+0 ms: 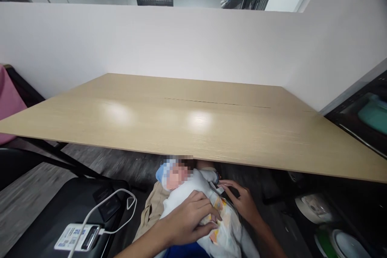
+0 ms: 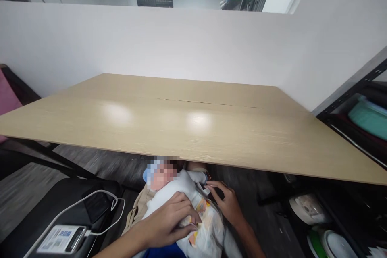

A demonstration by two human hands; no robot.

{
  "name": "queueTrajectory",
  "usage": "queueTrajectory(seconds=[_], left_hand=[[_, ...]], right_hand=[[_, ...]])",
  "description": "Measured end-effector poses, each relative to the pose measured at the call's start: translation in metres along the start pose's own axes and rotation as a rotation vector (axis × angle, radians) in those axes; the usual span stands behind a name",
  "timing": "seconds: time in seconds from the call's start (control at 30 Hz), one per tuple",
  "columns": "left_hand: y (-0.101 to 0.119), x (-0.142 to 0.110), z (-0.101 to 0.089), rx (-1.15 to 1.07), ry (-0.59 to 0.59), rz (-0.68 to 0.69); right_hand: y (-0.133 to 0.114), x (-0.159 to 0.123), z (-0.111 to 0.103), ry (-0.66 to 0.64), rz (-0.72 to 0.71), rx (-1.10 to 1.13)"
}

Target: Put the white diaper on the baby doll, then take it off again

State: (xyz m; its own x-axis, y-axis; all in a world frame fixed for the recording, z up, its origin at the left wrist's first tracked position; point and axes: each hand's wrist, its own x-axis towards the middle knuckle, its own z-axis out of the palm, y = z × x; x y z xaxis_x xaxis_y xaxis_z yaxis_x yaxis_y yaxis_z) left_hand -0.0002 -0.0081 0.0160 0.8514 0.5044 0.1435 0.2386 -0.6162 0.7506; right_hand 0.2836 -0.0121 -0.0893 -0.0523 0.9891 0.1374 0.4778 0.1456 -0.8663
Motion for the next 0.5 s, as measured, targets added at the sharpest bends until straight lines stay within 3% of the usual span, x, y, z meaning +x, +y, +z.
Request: queueTrajectory(seconds=[0.07, 0.13, 0.2, 0.27, 0.4, 0.43, 0.5], left_hand=[[0.004, -0.006, -0.006, -0.128, -0.031, 0.001], [0.007, -0.012, -0.011, -0.242, -0.069, -0.037], [0.009, -0.016, -0.014, -0.304, -0.087, -0.133], [0.009, -0.013, -0.014, -0.271, -0.039, -0.231], [-0.001, 0.029, -0.004, 0.018, 0.102, -0.223], [-0.006, 0.047, 0.003, 0.097, 0.059, -0.194], [-0.018, 0.088, 0.026, 0.246, -0.166, -0.145]], right_hand=[[-0.014, 0.003, -0.003, -0.012, -0.056, -0.017], [-0.035, 0.002, -0.001, -0.124, -0.137, -0.014], [-0.054, -0.002, 0.004, -0.253, -0.211, -0.023], [-0.067, -0.007, 0.007, -0.297, -0.252, -0.079], [-0.064, -0.025, -0.017, -0.347, -0.180, -0.208], [-0.059, -0.033, -0.027, -0.381, -0.127, -0.209], [-0.049, -0.051, -0.046, -0.434, 0.018, -0.187]])
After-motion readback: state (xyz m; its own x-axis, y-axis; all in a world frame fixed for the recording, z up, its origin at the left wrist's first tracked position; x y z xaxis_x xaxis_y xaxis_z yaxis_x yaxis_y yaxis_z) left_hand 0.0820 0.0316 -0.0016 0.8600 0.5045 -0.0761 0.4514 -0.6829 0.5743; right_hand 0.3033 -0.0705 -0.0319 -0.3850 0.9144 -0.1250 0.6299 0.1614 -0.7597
